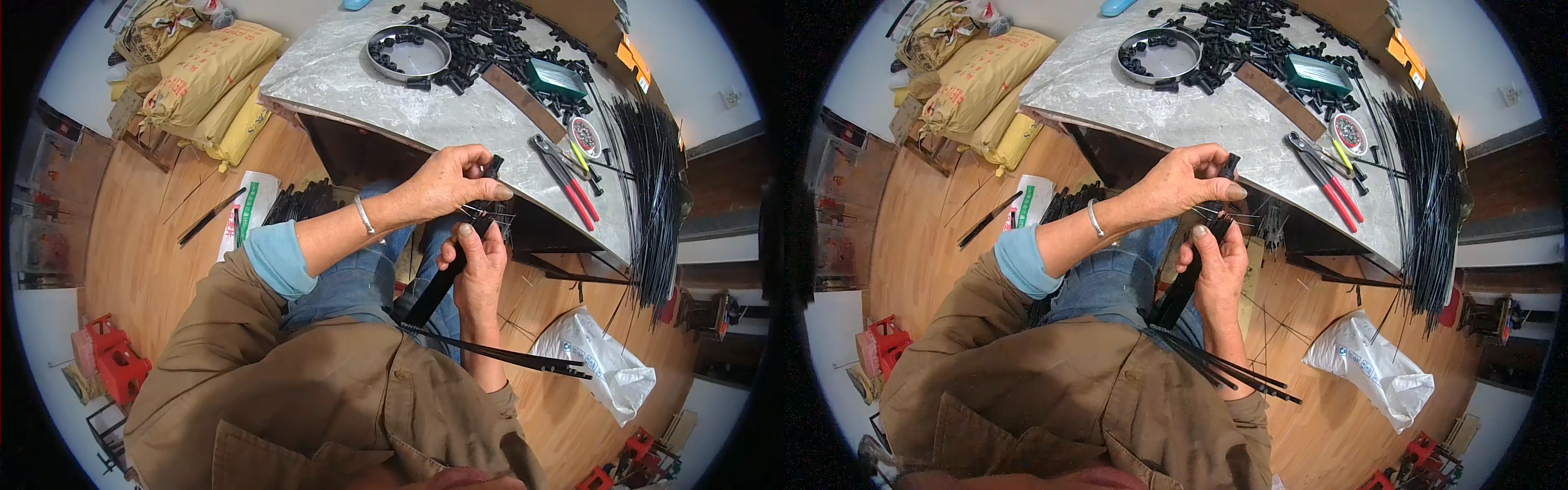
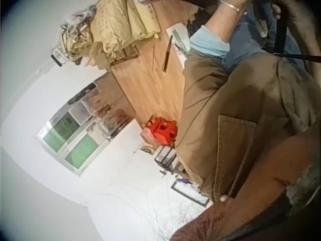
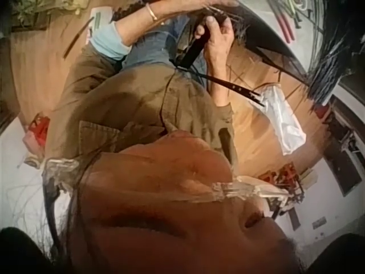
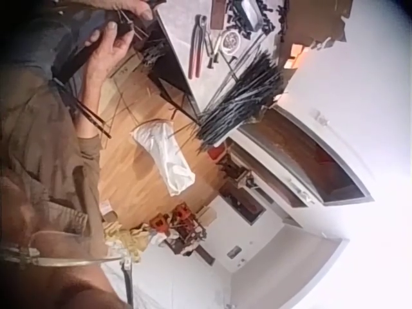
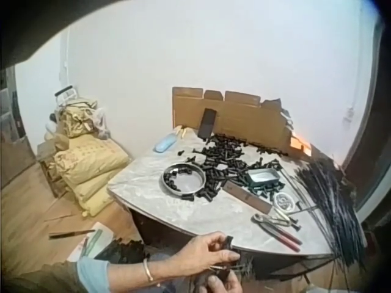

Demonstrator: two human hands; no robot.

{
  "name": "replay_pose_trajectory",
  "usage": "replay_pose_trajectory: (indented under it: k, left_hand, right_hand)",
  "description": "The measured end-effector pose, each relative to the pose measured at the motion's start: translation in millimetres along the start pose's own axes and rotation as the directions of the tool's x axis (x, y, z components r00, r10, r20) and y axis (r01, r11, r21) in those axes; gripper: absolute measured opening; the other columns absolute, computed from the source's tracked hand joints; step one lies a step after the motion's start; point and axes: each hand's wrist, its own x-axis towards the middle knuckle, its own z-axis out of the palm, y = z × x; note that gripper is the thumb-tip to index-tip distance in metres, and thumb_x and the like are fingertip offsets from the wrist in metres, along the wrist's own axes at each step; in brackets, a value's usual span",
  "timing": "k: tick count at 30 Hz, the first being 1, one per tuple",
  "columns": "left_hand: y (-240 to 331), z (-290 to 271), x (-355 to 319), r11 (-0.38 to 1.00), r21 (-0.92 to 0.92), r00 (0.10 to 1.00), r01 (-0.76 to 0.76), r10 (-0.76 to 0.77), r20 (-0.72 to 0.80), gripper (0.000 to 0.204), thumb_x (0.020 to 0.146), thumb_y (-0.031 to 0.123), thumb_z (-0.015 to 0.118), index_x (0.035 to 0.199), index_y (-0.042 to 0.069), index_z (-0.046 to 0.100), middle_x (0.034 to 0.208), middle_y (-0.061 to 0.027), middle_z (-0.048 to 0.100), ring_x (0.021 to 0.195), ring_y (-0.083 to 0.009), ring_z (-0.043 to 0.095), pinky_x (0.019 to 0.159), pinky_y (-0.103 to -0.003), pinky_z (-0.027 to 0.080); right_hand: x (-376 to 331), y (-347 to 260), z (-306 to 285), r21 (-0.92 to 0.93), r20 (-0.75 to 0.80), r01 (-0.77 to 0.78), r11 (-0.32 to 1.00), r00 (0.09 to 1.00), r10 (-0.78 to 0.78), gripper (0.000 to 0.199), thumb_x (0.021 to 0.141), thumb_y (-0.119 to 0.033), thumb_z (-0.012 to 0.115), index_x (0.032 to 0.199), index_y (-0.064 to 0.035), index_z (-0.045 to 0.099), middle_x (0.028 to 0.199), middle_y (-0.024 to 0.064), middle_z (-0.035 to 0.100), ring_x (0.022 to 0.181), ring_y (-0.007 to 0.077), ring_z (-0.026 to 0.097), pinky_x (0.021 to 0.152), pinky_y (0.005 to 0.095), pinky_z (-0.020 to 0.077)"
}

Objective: Assembling black plastic components by securing rods to a circular frame using cable ties and trimming the excess with pliers.

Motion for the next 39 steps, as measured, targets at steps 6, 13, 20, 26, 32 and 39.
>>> replay_pose_trajectory:
  k: [6, 13, 20, 26, 32, 39]
  left_hand:
    - [-0.2, 0.1, -1.3, 0.999, 0.032, 0.999, -0.042, 0.042, 0.012, 0.029, 0.08, 0.025, 0.077, 0.096, 0.004, 0.063, 0.077, 0.0047, 0.055, 0.073, -0.0043, 0.05, 0.067, -0.021, 0.043]
    - [-1.8, -2.0, -3.1, 0.998, -0.006, 0.996, -0.056, 0.056, 0.074, 0.029, 0.086, 0.029, 0.069, 0.095, 0.002, 0.064, 0.08, 0.0035, 0.058, 0.077, -0.0043, 0.051, 0.07, -0.022, 0.043]
    - [2.8, -1.1, -5.3, 0.992, 0.124, 0.999, -0.037, 0.034, 0.029, 0.034, 0.09, 0.035, 0.063, 0.093, 0.001, 0.063, 0.076, 0.0031, 0.058, 0.072, -0.0047, 0.049, 0.065, -0.023, 0.043]
    - [1.9, 5.9, -8.6, 0.981, 0.183, 0.997, -0.071, 0.077, -0.025, 0.035, 0.091, 0.035, 0.061, 0.088, 0.0, 0.06, 0.072, 0.0024, 0.053, 0.069, -0.0054, 0.045, 0.06, -0.025, 0.041]
    - [1.9, 8.7, -6.7, 0.978, 0.164, 0.986, -0.129, 0.144, -0.081, 0.036, 0.087, 0.032, 0.063, 0.08, -0.002, 0.058, 0.059, -0.0067, 0.049, 0.059, -0.0102, 0.043, 0.054, -0.031, 0.041]
    - [6.2, 4.4, -9.1, 0.958, 0.27, 0.995, -0.092, 0.099, -0.014, 0.034, 0.092, 0.035, 0.06, 0.089, 0.001, 0.06, 0.071, 0.0019, 0.052, 0.069, -0.0059, 0.044, 0.06, -0.026, 0.04]
  right_hand:
    - [-1.5, -0.5, 2.0, -0.016, -0.02, 0.014, 1.0, 1.0, -0.014, 0.019, 0.091, -0.013, 0.061, 0.105, -0.0039, 0.05, 0.081, 0.0041, 0.055, 0.059, 0.0126, 0.052, 0.048, 0.0262, 0.0449]
    - [-1.9, -1.9, -0.4, 0.0, -0.01, 0.016, 1.0, 1.0, -0.016, 0.021, 0.091, -0.013, 0.061, 0.107, -0.0041, 0.049, 0.081, 0.0038, 0.055, 0.059, 0.0126, 0.052, 0.048, 0.0262, 0.0455]
    - [-2.4, -2.4, 1.2, -0.03, -0.006, 0.02, 0.999, 1.0, -0.02, 0.021, 0.091, -0.012, 0.06, 0.107, -0.0036, 0.049, 0.081, 0.0037, 0.054, 0.06, 0.0127, 0.053, 0.049, 0.0261, 0.046]
    - [-3.1, -2.1, 1.3, -0.027, -0.011, 0.019, 0.999, 1.0, -0.019, 0.02, 0.091, -0.012, 0.06, 0.106, -0.0032, 0.05, 0.081, 0.0037, 0.054, 0.06, 0.0129, 0.053, 0.049, 0.0261, 0.0458]
    - [-2.7, -2.8, 0.3, 0.004, 0.016, 0.008, 1.0, 1.0, -0.008, 0.02, 0.092, -0.012, 0.06, 0.106, -0.0036, 0.049, 0.08, 0.0037, 0.054, 0.06, 0.0127, 0.053, 0.049, 0.026, 0.0457]
    - [-3.4, -1.9, 0.4, 0.001, 0.023, 0.017, 1.0, 1.0, -0.017, 0.018, 0.092, -0.012, 0.059, 0.105, -0.0041, 0.049, 0.079, 0.0033, 0.053, 0.059, 0.0121, 0.051, 0.049, 0.0261, 0.0451]
